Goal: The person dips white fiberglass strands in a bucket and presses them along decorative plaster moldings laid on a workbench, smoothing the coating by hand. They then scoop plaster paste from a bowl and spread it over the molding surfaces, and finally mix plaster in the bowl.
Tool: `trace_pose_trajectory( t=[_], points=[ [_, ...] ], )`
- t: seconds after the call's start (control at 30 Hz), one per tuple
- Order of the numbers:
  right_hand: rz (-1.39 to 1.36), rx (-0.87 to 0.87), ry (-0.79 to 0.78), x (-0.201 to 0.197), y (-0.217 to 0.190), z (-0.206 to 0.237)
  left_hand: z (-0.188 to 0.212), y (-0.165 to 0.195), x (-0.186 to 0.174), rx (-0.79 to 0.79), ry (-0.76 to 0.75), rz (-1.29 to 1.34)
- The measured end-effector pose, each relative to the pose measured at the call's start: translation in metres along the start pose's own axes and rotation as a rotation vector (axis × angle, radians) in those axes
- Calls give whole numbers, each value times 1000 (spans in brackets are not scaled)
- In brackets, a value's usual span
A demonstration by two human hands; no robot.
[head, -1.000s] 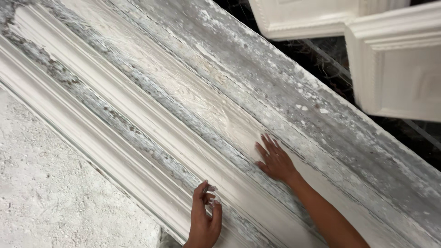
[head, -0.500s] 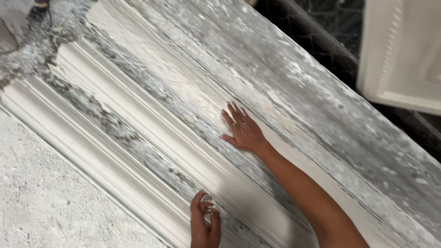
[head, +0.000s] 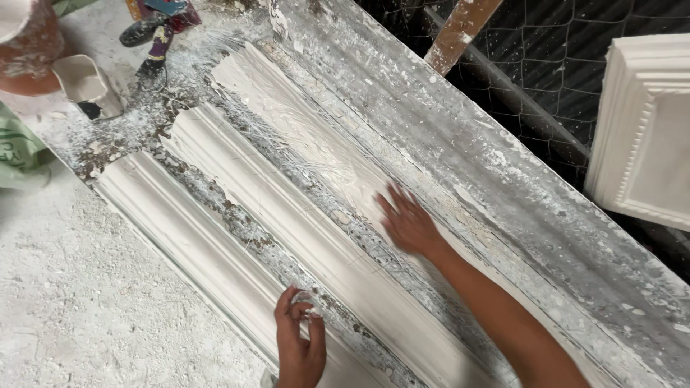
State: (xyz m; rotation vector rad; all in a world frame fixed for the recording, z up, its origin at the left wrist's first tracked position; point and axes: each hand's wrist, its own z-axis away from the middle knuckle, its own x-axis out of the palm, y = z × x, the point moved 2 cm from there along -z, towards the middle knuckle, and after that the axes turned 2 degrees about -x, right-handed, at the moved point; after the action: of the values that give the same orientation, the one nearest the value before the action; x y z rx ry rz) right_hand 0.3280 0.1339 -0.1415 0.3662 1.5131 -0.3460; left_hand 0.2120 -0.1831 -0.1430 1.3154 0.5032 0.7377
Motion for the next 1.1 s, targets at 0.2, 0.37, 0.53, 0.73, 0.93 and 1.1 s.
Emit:
trace_pose_trajectory(
  t=[0.2,0.37,0.53,0.73,0.93,1.1],
  points=[
    [-1,22,-55,9,19,115,1,-3,19,-10,-127,-27],
    [-84,-10,59,22,5,19,-43,10,11,111,-236,7],
    [-98,-61,80,21,-28,-142,-139,31,-31,165,-186,45],
    [-101,-21,15,15,-58,-311,-245,59,-95,56,-204,-23],
    [-110,-6,126,9,-79,-411,-324,80,-138,230,-168,-140],
    [-92,43,70,10,-87,-461,-360,86,-150,135,-161,-110]
  ],
)
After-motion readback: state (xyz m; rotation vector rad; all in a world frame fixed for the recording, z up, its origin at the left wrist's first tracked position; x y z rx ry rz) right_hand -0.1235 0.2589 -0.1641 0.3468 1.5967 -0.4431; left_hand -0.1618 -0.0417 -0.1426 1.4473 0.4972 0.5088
